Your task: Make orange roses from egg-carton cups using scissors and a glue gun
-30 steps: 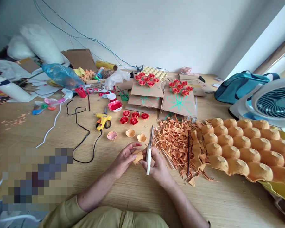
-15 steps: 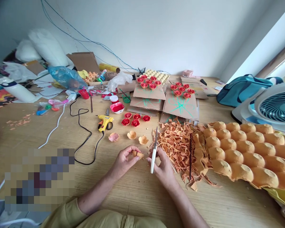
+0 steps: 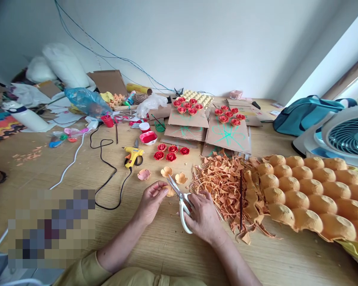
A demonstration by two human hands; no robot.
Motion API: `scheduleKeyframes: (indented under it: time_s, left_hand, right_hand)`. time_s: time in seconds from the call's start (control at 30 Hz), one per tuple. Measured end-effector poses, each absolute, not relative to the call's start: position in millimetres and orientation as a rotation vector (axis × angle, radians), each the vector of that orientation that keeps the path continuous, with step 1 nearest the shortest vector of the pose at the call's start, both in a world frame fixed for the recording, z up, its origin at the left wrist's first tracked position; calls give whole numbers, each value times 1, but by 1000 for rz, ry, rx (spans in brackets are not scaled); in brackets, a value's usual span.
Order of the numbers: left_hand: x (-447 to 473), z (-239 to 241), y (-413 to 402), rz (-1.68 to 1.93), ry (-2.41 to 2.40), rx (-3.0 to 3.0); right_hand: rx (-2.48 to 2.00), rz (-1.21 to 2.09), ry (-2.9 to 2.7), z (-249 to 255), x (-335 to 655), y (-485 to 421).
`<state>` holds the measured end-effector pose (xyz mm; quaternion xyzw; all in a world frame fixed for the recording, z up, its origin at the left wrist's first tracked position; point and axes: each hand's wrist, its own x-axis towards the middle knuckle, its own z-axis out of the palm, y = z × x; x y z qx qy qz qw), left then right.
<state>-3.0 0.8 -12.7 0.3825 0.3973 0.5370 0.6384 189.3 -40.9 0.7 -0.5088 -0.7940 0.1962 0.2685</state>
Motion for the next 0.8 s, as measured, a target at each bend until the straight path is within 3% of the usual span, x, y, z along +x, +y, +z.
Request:
scheduleKeyframes:
  time_s: [0.33, 0.8]
  left_hand:
    - [-6, -13, 1, 1251, 874, 888]
    - [-2, -14, -2, 1138, 822, 1006]
  right_hand:
    - [-1424, 338, -2267, -2, 192, -40]
    - [-1425, 336, -2272, 4, 189, -42]
